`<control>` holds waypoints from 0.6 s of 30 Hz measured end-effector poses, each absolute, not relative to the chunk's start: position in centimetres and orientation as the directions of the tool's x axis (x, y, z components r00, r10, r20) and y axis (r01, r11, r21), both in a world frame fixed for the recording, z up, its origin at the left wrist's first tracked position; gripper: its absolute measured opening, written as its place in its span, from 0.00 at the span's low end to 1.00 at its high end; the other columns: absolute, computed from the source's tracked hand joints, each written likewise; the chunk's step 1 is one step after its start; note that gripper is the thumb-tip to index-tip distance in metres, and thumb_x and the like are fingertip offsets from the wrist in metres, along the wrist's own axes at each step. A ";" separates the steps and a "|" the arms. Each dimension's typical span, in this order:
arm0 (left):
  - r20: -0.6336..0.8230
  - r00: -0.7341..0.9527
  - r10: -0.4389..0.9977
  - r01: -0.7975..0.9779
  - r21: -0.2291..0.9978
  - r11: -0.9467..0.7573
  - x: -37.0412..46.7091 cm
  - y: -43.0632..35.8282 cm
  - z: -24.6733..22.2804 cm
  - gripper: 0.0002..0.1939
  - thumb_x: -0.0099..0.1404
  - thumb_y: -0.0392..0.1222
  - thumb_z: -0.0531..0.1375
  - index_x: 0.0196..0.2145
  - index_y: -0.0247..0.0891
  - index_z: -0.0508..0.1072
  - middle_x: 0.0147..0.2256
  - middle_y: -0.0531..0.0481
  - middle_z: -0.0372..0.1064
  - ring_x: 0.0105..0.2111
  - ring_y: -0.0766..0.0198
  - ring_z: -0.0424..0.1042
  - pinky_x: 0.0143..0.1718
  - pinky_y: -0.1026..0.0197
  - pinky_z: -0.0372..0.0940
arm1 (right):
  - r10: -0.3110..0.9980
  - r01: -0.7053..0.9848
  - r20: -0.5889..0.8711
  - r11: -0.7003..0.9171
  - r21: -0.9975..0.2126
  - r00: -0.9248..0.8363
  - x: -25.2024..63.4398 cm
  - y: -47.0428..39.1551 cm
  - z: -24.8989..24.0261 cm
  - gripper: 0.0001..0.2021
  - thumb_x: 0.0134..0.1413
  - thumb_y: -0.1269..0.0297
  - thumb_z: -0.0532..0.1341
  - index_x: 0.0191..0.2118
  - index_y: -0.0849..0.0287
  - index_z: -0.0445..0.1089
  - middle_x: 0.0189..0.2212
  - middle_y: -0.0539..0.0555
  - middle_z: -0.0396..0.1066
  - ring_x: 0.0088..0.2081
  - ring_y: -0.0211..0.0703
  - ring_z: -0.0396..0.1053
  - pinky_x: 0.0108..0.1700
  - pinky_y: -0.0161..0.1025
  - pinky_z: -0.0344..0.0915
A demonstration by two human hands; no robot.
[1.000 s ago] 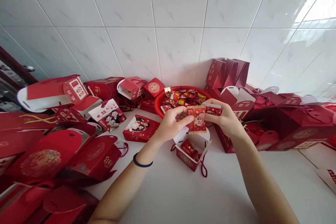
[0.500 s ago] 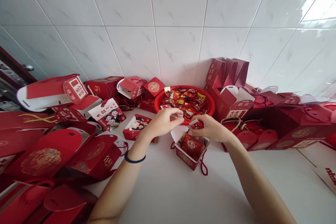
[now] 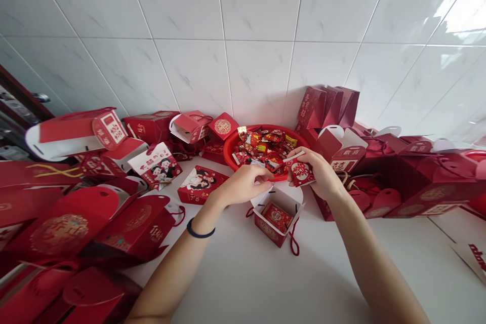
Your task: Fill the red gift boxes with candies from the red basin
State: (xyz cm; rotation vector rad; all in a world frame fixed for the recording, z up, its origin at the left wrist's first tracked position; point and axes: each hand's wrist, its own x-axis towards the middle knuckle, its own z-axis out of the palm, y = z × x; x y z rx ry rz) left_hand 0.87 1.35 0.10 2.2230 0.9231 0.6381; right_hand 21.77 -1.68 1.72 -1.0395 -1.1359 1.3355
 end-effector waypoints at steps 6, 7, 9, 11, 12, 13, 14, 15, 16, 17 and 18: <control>0.169 0.693 0.701 0.385 0.735 -0.558 1.0 0.9 0.5 0.11 0.63 0.39 0.60 0.40 0.38 0.81 0.40 0.47 0.81 0.39 0.57 0.77 0.40 0.60 0.67 | 0.971 0.042 0.203 0.209 -0.977 -0.125 22.5 -2.2 2.0 0.11 0.50 0.57 0.67 0.36 0.58 0.75 0.30 0.51 0.76 0.30 0.39 0.71 0.33 0.36 0.67; 0.138 0.722 0.678 0.394 0.724 -0.566 1.0 0.8 0.5 0.10 0.63 0.38 0.59 0.37 0.38 0.81 0.37 0.49 0.81 0.36 0.58 0.76 0.37 0.62 0.65 | 0.960 0.086 0.224 0.241 -0.967 -0.170 22.5 -2.2 1.9 0.11 0.50 0.56 0.67 0.36 0.58 0.75 0.32 0.52 0.76 0.32 0.40 0.71 0.35 0.37 0.68; 0.086 0.750 0.656 0.432 0.688 -0.583 1.1 0.7 0.6 0.10 0.62 0.36 0.58 0.32 0.37 0.80 0.30 0.51 0.78 0.30 0.62 0.73 0.32 0.63 0.62 | 0.932 0.197 0.221 0.283 -0.939 -0.286 22.6 -2.2 1.6 0.10 0.52 0.57 0.67 0.36 0.58 0.76 0.33 0.53 0.77 0.33 0.42 0.72 0.37 0.38 0.67; 0.081 0.739 0.669 0.471 0.649 -0.598 1.0 0.7 0.6 0.10 0.61 0.35 0.58 0.31 0.36 0.80 0.27 0.51 0.76 0.28 0.62 0.71 0.30 0.64 0.60 | 0.904 0.326 0.181 0.318 -0.891 -0.387 22.4 -2.0 1.0 0.08 0.54 0.60 0.65 0.36 0.57 0.77 0.33 0.53 0.77 0.34 0.43 0.72 0.36 0.39 0.67; 0.094 0.726 0.681 0.483 0.634 -0.604 1.0 0.8 0.6 0.10 0.61 0.35 0.58 0.33 0.37 0.81 0.28 0.51 0.77 0.28 0.62 0.72 0.30 0.64 0.61 | 0.895 0.388 0.165 0.338 -0.857 -0.414 22.3 -2.0 0.6 0.06 0.54 0.62 0.64 0.35 0.57 0.77 0.33 0.53 0.78 0.34 0.43 0.72 0.36 0.39 0.66; 0.111 0.716 0.689 0.490 0.624 -0.609 0.8 0.9 0.6 0.11 0.62 0.36 0.58 0.36 0.37 0.81 0.30 0.50 0.78 0.30 0.60 0.72 0.31 0.63 0.61 | 0.893 0.447 0.159 0.357 -0.820 -0.422 22.2 -1.9 0.4 0.05 0.54 0.65 0.63 0.35 0.57 0.77 0.34 0.53 0.78 0.34 0.43 0.73 0.37 0.39 0.66; 0.125 0.708 0.695 0.491 0.619 -0.612 0.7 1.0 0.7 0.12 0.63 0.37 0.58 0.38 0.37 0.82 0.33 0.48 0.79 0.32 0.59 0.74 0.33 0.62 0.62 | 0.897 0.500 0.165 0.373 -0.782 -0.411 22.0 -1.9 0.1 0.06 0.54 0.67 0.62 0.35 0.56 0.77 0.34 0.53 0.79 0.35 0.44 0.73 0.37 0.39 0.66; 0.131 0.703 0.699 0.491 0.620 -0.611 0.6 1.1 0.7 0.13 0.64 0.38 0.58 0.40 0.38 0.82 0.36 0.48 0.79 0.34 0.58 0.75 0.35 0.62 0.63 | 0.903 0.547 0.179 0.385 -0.744 -0.392 21.9 -1.9 0.0 0.06 0.53 0.69 0.62 0.35 0.56 0.77 0.34 0.53 0.79 0.35 0.44 0.73 0.38 0.40 0.66; 0.130 0.699 0.703 0.492 0.625 -0.606 0.4 1.1 0.7 0.13 0.65 0.39 0.58 0.42 0.39 0.82 0.37 0.47 0.80 0.36 0.57 0.75 0.36 0.61 0.64 | 0.906 0.583 0.195 0.394 -0.711 -0.375 21.8 -1.9 0.0 0.07 0.53 0.71 0.61 0.35 0.57 0.77 0.34 0.53 0.79 0.35 0.45 0.73 0.38 0.40 0.66; 0.127 0.695 0.707 0.494 0.630 -0.599 0.3 1.2 0.8 0.13 0.65 0.39 0.58 0.43 0.39 0.81 0.39 0.46 0.80 0.37 0.56 0.76 0.38 0.61 0.65 | 0.907 0.605 0.209 0.403 -0.687 -0.367 21.7 -2.0 0.0 0.08 0.54 0.72 0.60 0.36 0.57 0.76 0.34 0.53 0.79 0.35 0.45 0.73 0.38 0.39 0.66; 0.126 0.694 0.709 0.493 0.634 -0.596 0.1 1.2 0.8 0.14 0.66 0.39 0.58 0.44 0.39 0.81 0.40 0.46 0.80 0.39 0.56 0.77 0.39 0.60 0.65 | 0.903 0.611 0.217 0.413 -0.675 -0.370 21.7 -2.2 0.1 0.08 0.54 0.72 0.60 0.36 0.57 0.76 0.34 0.53 0.79 0.35 0.44 0.73 0.38 0.39 0.66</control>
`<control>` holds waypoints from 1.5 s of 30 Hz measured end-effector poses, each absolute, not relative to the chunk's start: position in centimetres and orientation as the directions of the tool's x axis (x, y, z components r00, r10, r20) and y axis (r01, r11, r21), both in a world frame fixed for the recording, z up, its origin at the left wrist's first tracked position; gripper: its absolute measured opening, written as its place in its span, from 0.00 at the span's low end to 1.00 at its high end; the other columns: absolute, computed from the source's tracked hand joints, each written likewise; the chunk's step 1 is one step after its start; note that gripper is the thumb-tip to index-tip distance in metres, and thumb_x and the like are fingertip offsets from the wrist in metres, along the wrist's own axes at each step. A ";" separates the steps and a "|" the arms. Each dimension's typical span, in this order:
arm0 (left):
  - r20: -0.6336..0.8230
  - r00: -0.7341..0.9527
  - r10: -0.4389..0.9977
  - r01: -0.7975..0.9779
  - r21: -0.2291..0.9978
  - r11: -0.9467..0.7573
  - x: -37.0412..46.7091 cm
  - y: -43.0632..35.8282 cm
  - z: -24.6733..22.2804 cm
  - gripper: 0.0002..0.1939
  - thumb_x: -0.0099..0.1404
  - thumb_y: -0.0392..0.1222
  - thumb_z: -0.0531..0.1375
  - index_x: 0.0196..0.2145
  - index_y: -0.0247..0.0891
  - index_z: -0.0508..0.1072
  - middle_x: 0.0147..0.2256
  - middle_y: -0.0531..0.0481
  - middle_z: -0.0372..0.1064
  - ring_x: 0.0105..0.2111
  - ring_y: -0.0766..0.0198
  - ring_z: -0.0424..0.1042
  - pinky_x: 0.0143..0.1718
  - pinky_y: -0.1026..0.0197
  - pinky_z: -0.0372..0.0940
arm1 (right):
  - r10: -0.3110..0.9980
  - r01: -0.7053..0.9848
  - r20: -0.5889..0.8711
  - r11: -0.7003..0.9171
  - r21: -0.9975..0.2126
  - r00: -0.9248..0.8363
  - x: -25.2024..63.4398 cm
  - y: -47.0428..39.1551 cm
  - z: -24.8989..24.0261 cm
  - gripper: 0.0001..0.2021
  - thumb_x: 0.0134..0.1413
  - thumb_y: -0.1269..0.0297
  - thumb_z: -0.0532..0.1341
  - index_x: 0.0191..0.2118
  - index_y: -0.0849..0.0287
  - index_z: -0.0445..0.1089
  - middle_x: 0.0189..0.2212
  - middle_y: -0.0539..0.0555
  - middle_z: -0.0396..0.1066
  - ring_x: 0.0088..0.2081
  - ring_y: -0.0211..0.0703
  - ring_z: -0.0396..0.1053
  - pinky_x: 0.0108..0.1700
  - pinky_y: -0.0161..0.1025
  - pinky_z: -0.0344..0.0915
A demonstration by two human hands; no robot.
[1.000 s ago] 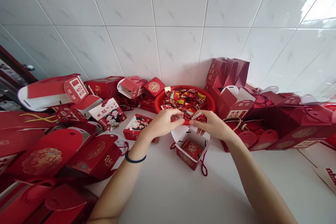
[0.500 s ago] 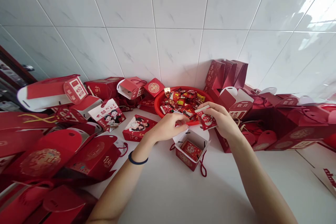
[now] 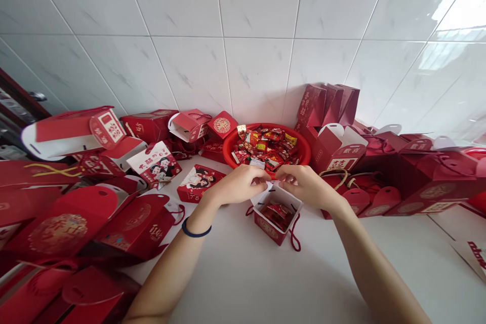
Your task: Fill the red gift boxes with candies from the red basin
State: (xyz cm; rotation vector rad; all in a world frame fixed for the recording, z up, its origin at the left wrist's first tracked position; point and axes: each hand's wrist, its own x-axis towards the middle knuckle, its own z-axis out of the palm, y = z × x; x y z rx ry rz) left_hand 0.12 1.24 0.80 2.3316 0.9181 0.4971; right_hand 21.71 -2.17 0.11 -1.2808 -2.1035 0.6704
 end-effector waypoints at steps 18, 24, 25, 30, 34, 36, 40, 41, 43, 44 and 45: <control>0.096 0.559 0.824 0.642 0.578 -0.503 -1.1 1.8 1.0 0.13 0.65 0.41 0.57 0.42 0.37 0.78 0.40 0.46 0.80 0.40 0.56 0.78 0.42 0.60 0.68 | 0.593 0.644 -0.292 0.558 -0.523 -0.750 20.1 -2.8 0.8 0.12 0.64 0.66 0.55 0.37 0.58 0.77 0.34 0.52 0.76 0.31 0.38 0.66 0.32 0.35 0.58; -0.047 0.586 0.809 0.703 0.527 -0.478 -1.1 1.6 1.3 0.09 0.62 0.46 0.61 0.34 0.38 0.76 0.34 0.48 0.78 0.35 0.57 0.76 0.35 0.61 0.63 | 0.765 0.435 0.069 0.435 -0.788 -0.640 24.3 -4.0 2.1 0.14 0.63 0.56 0.59 0.45 0.58 0.77 0.38 0.54 0.78 0.38 0.42 0.73 0.40 0.36 0.67; -0.078 0.589 0.805 0.713 0.519 -0.471 -1.1 1.6 1.3 0.09 0.61 0.46 0.62 0.35 0.38 0.76 0.34 0.49 0.78 0.34 0.57 0.75 0.34 0.61 0.62 | 0.796 0.419 0.103 0.418 -0.806 -0.596 24.9 -4.2 1.7 0.14 0.62 0.54 0.61 0.43 0.58 0.77 0.37 0.54 0.78 0.37 0.42 0.73 0.40 0.37 0.68; -0.141 0.629 0.765 0.715 0.492 -0.497 -1.1 1.4 1.1 0.08 0.56 0.44 0.64 0.32 0.37 0.78 0.31 0.50 0.76 0.31 0.60 0.72 0.30 0.63 0.58 | 0.935 0.372 0.211 0.310 -0.875 -0.284 26.6 -5.5 -2.6 0.17 0.53 0.50 0.68 0.42 0.58 0.75 0.32 0.54 0.76 0.30 0.42 0.71 0.32 0.38 0.69; -0.193 0.685 0.703 0.665 0.560 -0.494 -1.1 0.9 1.4 0.09 0.57 0.43 0.62 0.28 0.36 0.81 0.27 0.51 0.76 0.26 0.64 0.69 0.27 0.64 0.55 | 0.937 0.252 0.268 0.321 -0.913 -0.223 27.5 -6.5 -6.0 0.21 0.49 0.49 0.71 0.45 0.55 0.75 0.45 0.59 0.76 0.45 0.50 0.74 0.43 0.42 0.72; -0.208 0.701 0.683 0.644 0.596 -0.480 -1.0 0.5 1.7 0.10 0.58 0.43 0.62 0.26 0.35 0.81 0.25 0.51 0.75 0.24 0.66 0.67 0.25 0.64 0.53 | 0.928 0.188 0.300 0.343 -0.920 -0.221 27.6 -6.9 -6.9 0.21 0.48 0.48 0.72 0.45 0.53 0.76 0.56 0.61 0.70 0.58 0.58 0.68 0.55 0.49 0.68; -0.155 0.769 0.620 0.550 0.655 -0.518 -0.8 -0.1 2.2 0.08 0.59 0.41 0.64 0.27 0.35 0.81 0.27 0.51 0.76 0.28 0.65 0.70 0.30 0.66 0.58 | 0.944 0.115 0.272 0.296 -0.948 -0.189 26.7 -7.1 -7.9 0.17 0.50 0.50 0.72 0.42 0.52 0.75 0.62 0.60 0.65 0.64 0.60 0.62 0.63 0.55 0.61; -0.135 0.789 0.599 0.519 0.666 -0.535 -0.6 -0.1 2.2 0.07 0.59 0.40 0.64 0.30 0.36 0.82 0.29 0.51 0.77 0.31 0.64 0.72 0.32 0.66 0.60 | 0.949 0.092 0.267 0.285 -0.954 -0.169 26.3 -7.1 -8.2 0.16 0.51 0.51 0.71 0.42 0.52 0.74 0.62 0.59 0.66 0.63 0.59 0.64 0.63 0.55 0.61; -0.123 0.822 0.556 0.477 0.681 -0.555 -0.3 -0.3 2.0 0.09 0.59 0.40 0.65 0.37 0.37 0.82 0.34 0.50 0.78 0.34 0.63 0.73 0.36 0.66 0.62 | 0.957 0.037 0.265 0.271 -0.962 -0.118 25.3 -7.0 -8.8 0.19 0.52 0.52 0.71 0.47 0.50 0.71 0.60 0.59 0.67 0.58 0.55 0.69 0.60 0.54 0.65; -0.139 0.833 0.535 0.471 0.686 -0.555 0.0 -0.4 1.9 0.13 0.59 0.40 0.66 0.42 0.39 0.82 0.36 0.50 0.78 0.35 0.63 0.73 0.36 0.66 0.63 | 0.960 0.017 0.266 0.269 -0.963 -0.090 24.8 -6.9 -9.1 0.23 0.51 0.53 0.71 0.52 0.49 0.69 0.59 0.59 0.67 0.56 0.54 0.70 0.59 0.53 0.67; -0.170 0.844 0.509 0.471 0.689 -0.551 0.3 -0.4 1.7 0.17 0.59 0.41 0.67 0.47 0.40 0.81 0.37 0.50 0.77 0.35 0.63 0.73 0.36 0.66 0.63 | 0.962 0.005 0.267 0.267 -0.964 -0.062 24.4 -6.9 -9.5 0.28 0.50 0.53 0.72 0.55 0.48 0.66 0.59 0.59 0.68 0.55 0.53 0.71 0.58 0.53 0.68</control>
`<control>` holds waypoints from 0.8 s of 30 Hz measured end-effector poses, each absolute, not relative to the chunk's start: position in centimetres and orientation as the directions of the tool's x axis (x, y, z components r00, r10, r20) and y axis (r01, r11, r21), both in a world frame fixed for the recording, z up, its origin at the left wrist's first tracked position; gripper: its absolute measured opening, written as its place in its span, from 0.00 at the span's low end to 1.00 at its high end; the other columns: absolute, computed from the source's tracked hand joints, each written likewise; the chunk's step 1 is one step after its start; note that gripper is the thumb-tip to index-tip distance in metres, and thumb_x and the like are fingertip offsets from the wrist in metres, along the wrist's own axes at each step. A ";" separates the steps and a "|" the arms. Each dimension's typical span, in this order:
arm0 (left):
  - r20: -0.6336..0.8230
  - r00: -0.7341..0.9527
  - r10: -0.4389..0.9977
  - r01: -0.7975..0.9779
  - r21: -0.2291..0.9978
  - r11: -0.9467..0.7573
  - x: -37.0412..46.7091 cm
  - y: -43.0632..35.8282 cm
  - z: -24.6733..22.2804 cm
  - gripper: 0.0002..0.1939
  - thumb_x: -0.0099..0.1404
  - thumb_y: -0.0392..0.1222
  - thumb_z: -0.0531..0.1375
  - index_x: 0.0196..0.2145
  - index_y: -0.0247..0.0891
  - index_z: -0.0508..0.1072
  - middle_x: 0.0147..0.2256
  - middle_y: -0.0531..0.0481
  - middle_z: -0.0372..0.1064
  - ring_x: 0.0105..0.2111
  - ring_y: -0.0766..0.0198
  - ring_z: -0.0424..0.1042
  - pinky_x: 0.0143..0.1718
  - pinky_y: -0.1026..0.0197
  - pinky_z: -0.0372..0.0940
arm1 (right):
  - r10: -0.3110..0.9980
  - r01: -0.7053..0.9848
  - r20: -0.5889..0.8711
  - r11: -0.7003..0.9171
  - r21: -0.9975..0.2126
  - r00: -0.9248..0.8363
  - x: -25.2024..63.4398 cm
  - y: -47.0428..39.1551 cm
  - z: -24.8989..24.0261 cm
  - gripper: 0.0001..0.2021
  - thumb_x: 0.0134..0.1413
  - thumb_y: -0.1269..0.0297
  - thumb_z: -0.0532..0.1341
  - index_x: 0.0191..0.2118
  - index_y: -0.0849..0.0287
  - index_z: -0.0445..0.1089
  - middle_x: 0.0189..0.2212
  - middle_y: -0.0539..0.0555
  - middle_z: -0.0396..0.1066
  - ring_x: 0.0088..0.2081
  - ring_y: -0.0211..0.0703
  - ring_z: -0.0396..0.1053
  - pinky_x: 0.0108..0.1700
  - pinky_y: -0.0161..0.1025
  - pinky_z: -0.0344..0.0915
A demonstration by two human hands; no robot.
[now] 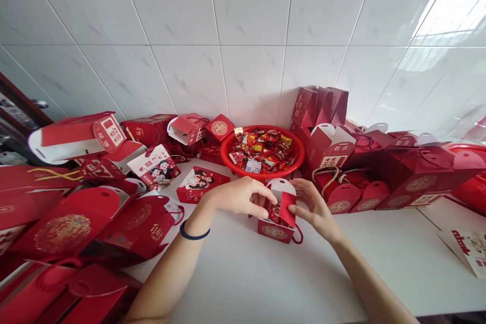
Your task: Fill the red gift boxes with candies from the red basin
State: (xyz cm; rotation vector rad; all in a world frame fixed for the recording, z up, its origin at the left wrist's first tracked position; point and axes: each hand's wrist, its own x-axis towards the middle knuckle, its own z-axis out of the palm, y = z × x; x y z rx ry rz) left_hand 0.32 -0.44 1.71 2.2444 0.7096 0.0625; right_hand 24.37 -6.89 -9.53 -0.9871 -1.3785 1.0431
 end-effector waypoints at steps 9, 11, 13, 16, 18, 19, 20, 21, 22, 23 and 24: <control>-0.272 0.873 0.405 0.465 0.714 -0.524 1.4 -1.1 0.8 0.25 0.59 0.52 0.68 0.52 0.40 0.76 0.41 0.48 0.76 0.38 0.61 0.74 0.39 0.63 0.66 | 0.975 -0.015 0.220 0.220 -0.975 -0.031 23.6 -6.7 -10.5 0.35 0.47 0.52 0.73 0.59 0.52 0.63 0.55 0.60 0.72 0.50 0.52 0.74 0.55 0.52 0.71; -0.224 0.878 0.422 0.434 0.743 -0.510 0.8 -1.4 0.7 0.26 0.54 0.51 0.72 0.49 0.40 0.77 0.40 0.48 0.76 0.40 0.60 0.74 0.41 0.62 0.67 | 0.970 -0.008 0.237 0.237 -0.971 -0.052 23.6 -6.8 -10.1 0.31 0.47 0.52 0.73 0.56 0.53 0.66 0.52 0.59 0.74 0.50 0.52 0.74 0.55 0.52 0.71; -0.178 0.865 0.470 0.418 0.773 -0.477 0.4 -1.8 0.5 0.22 0.54 0.48 0.72 0.45 0.40 0.79 0.39 0.49 0.77 0.39 0.60 0.74 0.41 0.62 0.67 | 0.964 0.003 0.262 0.262 -0.965 -0.046 23.5 -7.0 -9.8 0.28 0.47 0.52 0.73 0.53 0.53 0.67 0.51 0.57 0.75 0.49 0.51 0.74 0.54 0.50 0.71; -0.102 0.787 0.609 0.427 0.802 -0.417 0.3 -2.3 -0.6 0.12 0.59 0.47 0.67 0.38 0.38 0.77 0.36 0.49 0.76 0.37 0.61 0.74 0.39 0.62 0.67 | 0.959 0.035 0.274 0.277 -0.960 -0.069 23.5 -7.1 -9.7 0.23 0.49 0.51 0.72 0.48 0.53 0.69 0.46 0.56 0.76 0.46 0.50 0.75 0.52 0.48 0.72; -0.017 0.701 0.713 0.439 0.798 -0.413 0.3 -2.6 -1.7 0.09 0.60 0.45 0.66 0.35 0.38 0.75 0.34 0.51 0.75 0.36 0.62 0.73 0.39 0.61 0.67 | 0.954 0.067 0.285 0.291 -0.954 -0.093 23.5 -7.2 -9.8 0.21 0.51 0.50 0.70 0.47 0.54 0.71 0.46 0.57 0.76 0.48 0.51 0.75 0.53 0.49 0.71; 0.034 0.649 0.760 0.446 0.793 -0.416 0.4 -2.7 -2.3 0.09 0.58 0.45 0.67 0.34 0.38 0.73 0.33 0.51 0.74 0.35 0.62 0.72 0.40 0.61 0.68 | 0.951 0.084 0.294 0.302 -0.949 -0.097 23.6 -7.2 -9.9 0.20 0.52 0.50 0.70 0.47 0.54 0.71 0.47 0.57 0.76 0.49 0.52 0.74 0.54 0.49 0.71; 0.084 0.593 0.801 0.452 0.789 -0.417 0.4 -2.8 -3.0 0.10 0.57 0.44 0.68 0.33 0.38 0.72 0.33 0.52 0.73 0.35 0.62 0.72 0.41 0.60 0.68 | 0.948 0.100 0.304 0.313 -0.945 -0.096 23.6 -7.2 -10.0 0.19 0.53 0.49 0.69 0.46 0.55 0.72 0.48 0.58 0.75 0.50 0.52 0.74 0.55 0.49 0.70; 0.133 0.540 0.831 0.454 0.785 -0.420 0.4 -2.8 -3.6 0.12 0.56 0.44 0.68 0.33 0.39 0.70 0.34 0.52 0.72 0.36 0.62 0.72 0.43 0.59 0.69 | 0.946 0.111 0.311 0.320 -0.941 -0.094 23.7 -7.3 -10.0 0.18 0.55 0.49 0.68 0.46 0.55 0.73 0.49 0.59 0.75 0.50 0.52 0.74 0.56 0.50 0.70; 0.178 0.501 0.847 0.449 0.783 -0.431 0.3 -2.9 -4.2 0.13 0.55 0.44 0.69 0.33 0.39 0.70 0.35 0.51 0.72 0.37 0.62 0.72 0.45 0.58 0.69 | 0.945 0.117 0.312 0.322 -0.940 -0.093 23.7 -7.3 -10.1 0.18 0.56 0.48 0.66 0.45 0.55 0.74 0.50 0.59 0.75 0.51 0.52 0.73 0.56 0.50 0.70; 0.219 0.482 0.848 0.435 0.780 -0.449 0.3 -2.9 -4.8 0.13 0.55 0.43 0.69 0.35 0.39 0.70 0.38 0.50 0.72 0.40 0.61 0.72 0.47 0.57 0.69 | 0.947 0.117 0.309 0.318 -0.941 -0.092 23.7 -7.3 -10.1 0.17 0.58 0.47 0.65 0.44 0.55 0.75 0.50 0.59 0.75 0.52 0.52 0.73 0.56 0.50 0.70; 0.253 0.483 0.838 0.414 0.778 -0.473 0.3 -2.9 -5.3 0.13 0.56 0.43 0.68 0.38 0.40 0.71 0.43 0.48 0.72 0.43 0.59 0.73 0.51 0.56 0.69 | 0.949 0.112 0.302 0.312 -0.944 -0.093 23.7 -7.3 -10.1 0.17 0.59 0.47 0.64 0.44 0.55 0.75 0.50 0.60 0.74 0.52 0.53 0.73 0.56 0.50 0.70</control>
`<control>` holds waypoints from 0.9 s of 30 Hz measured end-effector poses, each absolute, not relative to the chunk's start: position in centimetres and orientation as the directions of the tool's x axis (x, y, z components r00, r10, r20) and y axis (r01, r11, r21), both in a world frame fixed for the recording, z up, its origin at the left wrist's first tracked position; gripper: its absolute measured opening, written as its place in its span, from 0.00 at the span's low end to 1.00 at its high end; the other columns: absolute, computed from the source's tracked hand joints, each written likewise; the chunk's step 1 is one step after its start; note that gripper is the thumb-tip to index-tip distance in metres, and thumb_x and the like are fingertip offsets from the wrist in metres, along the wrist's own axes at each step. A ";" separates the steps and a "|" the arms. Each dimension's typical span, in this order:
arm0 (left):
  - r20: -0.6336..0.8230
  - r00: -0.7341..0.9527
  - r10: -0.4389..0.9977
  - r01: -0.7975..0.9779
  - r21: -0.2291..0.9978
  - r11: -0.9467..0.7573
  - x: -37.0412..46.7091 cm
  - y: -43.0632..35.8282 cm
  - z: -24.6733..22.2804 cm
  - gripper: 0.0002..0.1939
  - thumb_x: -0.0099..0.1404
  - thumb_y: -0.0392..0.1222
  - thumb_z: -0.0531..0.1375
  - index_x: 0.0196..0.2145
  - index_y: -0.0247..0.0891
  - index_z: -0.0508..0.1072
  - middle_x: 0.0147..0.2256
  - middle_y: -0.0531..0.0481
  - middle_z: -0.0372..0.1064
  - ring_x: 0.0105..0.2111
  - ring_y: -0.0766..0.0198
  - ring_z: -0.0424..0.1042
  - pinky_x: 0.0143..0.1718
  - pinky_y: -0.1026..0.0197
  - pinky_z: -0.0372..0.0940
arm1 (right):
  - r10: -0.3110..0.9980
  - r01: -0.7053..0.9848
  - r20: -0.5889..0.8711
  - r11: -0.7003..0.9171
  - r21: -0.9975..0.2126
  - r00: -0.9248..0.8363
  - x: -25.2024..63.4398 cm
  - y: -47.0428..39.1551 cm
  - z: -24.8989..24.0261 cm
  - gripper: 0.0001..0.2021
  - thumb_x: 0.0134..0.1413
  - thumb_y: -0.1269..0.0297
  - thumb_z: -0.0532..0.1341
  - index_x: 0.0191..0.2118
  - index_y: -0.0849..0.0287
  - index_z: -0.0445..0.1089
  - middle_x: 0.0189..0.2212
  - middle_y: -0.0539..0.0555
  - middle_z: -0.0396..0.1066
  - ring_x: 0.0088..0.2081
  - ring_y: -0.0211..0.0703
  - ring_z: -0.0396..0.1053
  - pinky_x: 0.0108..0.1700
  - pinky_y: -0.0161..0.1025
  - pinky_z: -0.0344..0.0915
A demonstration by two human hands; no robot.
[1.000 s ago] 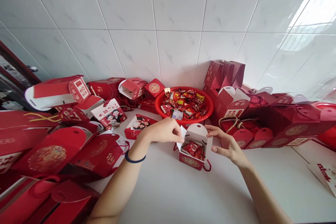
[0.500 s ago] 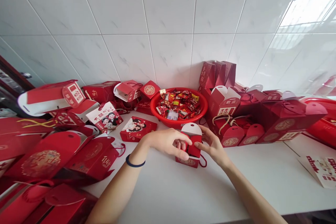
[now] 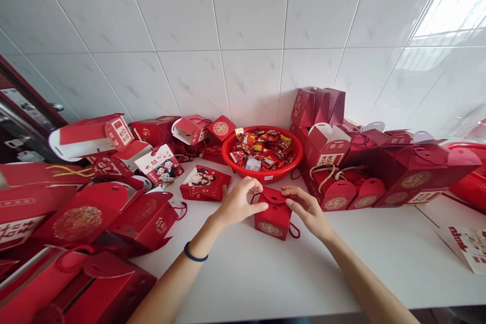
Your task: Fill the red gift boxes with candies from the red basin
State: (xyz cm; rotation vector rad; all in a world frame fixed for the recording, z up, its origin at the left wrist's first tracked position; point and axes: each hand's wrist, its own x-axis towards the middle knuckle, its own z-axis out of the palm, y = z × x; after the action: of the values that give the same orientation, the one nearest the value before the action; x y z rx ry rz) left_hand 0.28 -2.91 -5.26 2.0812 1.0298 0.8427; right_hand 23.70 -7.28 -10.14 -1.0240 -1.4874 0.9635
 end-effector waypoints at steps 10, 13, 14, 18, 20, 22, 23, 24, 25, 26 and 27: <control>0.135 0.616 0.776 0.303 0.869 -0.391 0.2 -2.3 -6.8 0.17 0.63 0.44 0.63 0.50 0.42 0.77 0.54 0.44 0.73 0.56 0.53 0.70 0.60 0.52 0.64 | 0.969 0.122 0.241 0.245 -0.962 -0.049 23.6 -7.4 -10.0 0.22 0.57 0.43 0.64 0.48 0.54 0.73 0.50 0.59 0.75 0.49 0.51 0.74 0.51 0.46 0.71; 0.134 0.558 0.819 0.331 0.870 -0.367 -0.6 -2.2 -7.0 0.17 0.61 0.47 0.65 0.47 0.41 0.78 0.51 0.45 0.74 0.54 0.53 0.72 0.58 0.52 0.65 | 0.971 0.183 0.240 0.235 -0.955 0.009 23.7 -7.0 -10.3 0.23 0.56 0.39 0.63 0.42 0.56 0.74 0.43 0.59 0.77 0.44 0.51 0.75 0.49 0.46 0.71; 0.137 0.538 0.832 0.340 0.868 -0.363 -0.9 -2.2 -7.1 0.17 0.60 0.48 0.66 0.47 0.41 0.78 0.51 0.45 0.75 0.53 0.53 0.72 0.59 0.52 0.65 | 0.970 0.213 0.243 0.234 -0.949 0.013 23.8 -6.9 -10.4 0.24 0.55 0.38 0.62 0.39 0.57 0.75 0.41 0.59 0.77 0.42 0.50 0.75 0.48 0.46 0.71; 0.167 0.491 0.855 0.363 0.853 -0.375 -1.5 -2.4 -7.2 0.16 0.61 0.48 0.65 0.46 0.41 0.78 0.50 0.45 0.75 0.53 0.54 0.72 0.59 0.52 0.63 | 0.977 0.292 0.180 0.206 -0.934 -0.115 23.7 -6.6 -10.7 0.27 0.55 0.35 0.60 0.30 0.58 0.72 0.30 0.56 0.75 0.33 0.45 0.71 0.38 0.42 0.70; 0.185 0.495 0.849 0.360 0.846 -0.394 -1.5 -2.5 -7.2 0.17 0.62 0.49 0.64 0.46 0.41 0.78 0.50 0.45 0.75 0.53 0.55 0.72 0.59 0.53 0.63 | 0.975 0.275 0.131 0.178 -0.945 -0.182 23.6 -6.6 -10.9 0.27 0.57 0.36 0.59 0.29 0.59 0.71 0.27 0.54 0.73 0.30 0.43 0.69 0.35 0.41 0.68; 0.178 0.498 0.849 0.376 0.838 -0.396 -1.5 -2.6 -7.1 0.17 0.63 0.50 0.64 0.47 0.41 0.78 0.51 0.45 0.75 0.54 0.55 0.72 0.61 0.53 0.62 | 0.980 0.218 0.113 0.148 -0.965 -0.163 23.5 -6.5 -11.2 0.25 0.56 0.37 0.60 0.32 0.59 0.71 0.27 0.54 0.73 0.30 0.42 0.69 0.34 0.41 0.68; 0.166 0.499 0.850 0.389 0.834 -0.392 -1.5 -2.7 -7.1 0.17 0.63 0.50 0.64 0.47 0.42 0.78 0.51 0.45 0.75 0.54 0.54 0.71 0.62 0.52 0.61 | 0.985 0.188 0.111 0.136 -0.973 -0.135 23.5 -6.4 -11.3 0.24 0.55 0.38 0.62 0.37 0.58 0.71 0.29 0.53 0.74 0.31 0.43 0.70 0.35 0.42 0.69; 0.155 0.500 0.852 0.402 0.830 -0.387 -1.5 -2.7 -7.0 0.17 0.63 0.50 0.63 0.48 0.42 0.77 0.52 0.46 0.75 0.55 0.54 0.71 0.63 0.51 0.60 | 0.988 0.167 0.110 0.127 -0.978 -0.107 23.4 -6.3 -11.5 0.24 0.53 0.40 0.63 0.41 0.58 0.71 0.31 0.54 0.74 0.32 0.44 0.71 0.36 0.42 0.69; 0.149 0.501 0.852 0.410 0.826 -0.386 -1.4 -2.8 -7.0 0.17 0.64 0.51 0.63 0.48 0.42 0.77 0.52 0.46 0.75 0.55 0.54 0.71 0.63 0.51 0.59 | 0.991 0.161 0.107 0.120 -0.980 -0.085 23.4 -6.3 -11.6 0.24 0.51 0.43 0.65 0.44 0.57 0.71 0.33 0.54 0.75 0.33 0.44 0.72 0.37 0.43 0.70; 0.147 0.504 0.851 0.415 0.823 -0.388 -1.4 -2.8 -6.9 0.17 0.64 0.50 0.63 0.48 0.42 0.77 0.52 0.46 0.75 0.55 0.54 0.71 0.63 0.51 0.59 | 0.992 0.169 0.102 0.114 -0.979 -0.074 23.4 -6.2 -11.7 0.22 0.49 0.45 0.66 0.44 0.57 0.72 0.34 0.54 0.75 0.33 0.44 0.72 0.37 0.43 0.70; 0.149 0.507 0.849 0.419 0.818 -0.394 -1.4 -2.9 -6.8 0.17 0.65 0.50 0.62 0.49 0.42 0.77 0.52 0.46 0.75 0.56 0.54 0.70 0.63 0.51 0.59 | 0.993 0.182 0.098 0.110 -0.977 -0.071 23.4 -6.1 -11.7 0.20 0.48 0.48 0.67 0.42 0.57 0.73 0.35 0.54 0.75 0.34 0.44 0.72 0.38 0.43 0.70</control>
State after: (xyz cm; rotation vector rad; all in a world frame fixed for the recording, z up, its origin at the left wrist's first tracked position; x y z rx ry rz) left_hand -1.40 -2.89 -6.80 2.0072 1.0361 0.7379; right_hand 23.38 -6.13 -11.69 -1.2349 -1.4392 1.0817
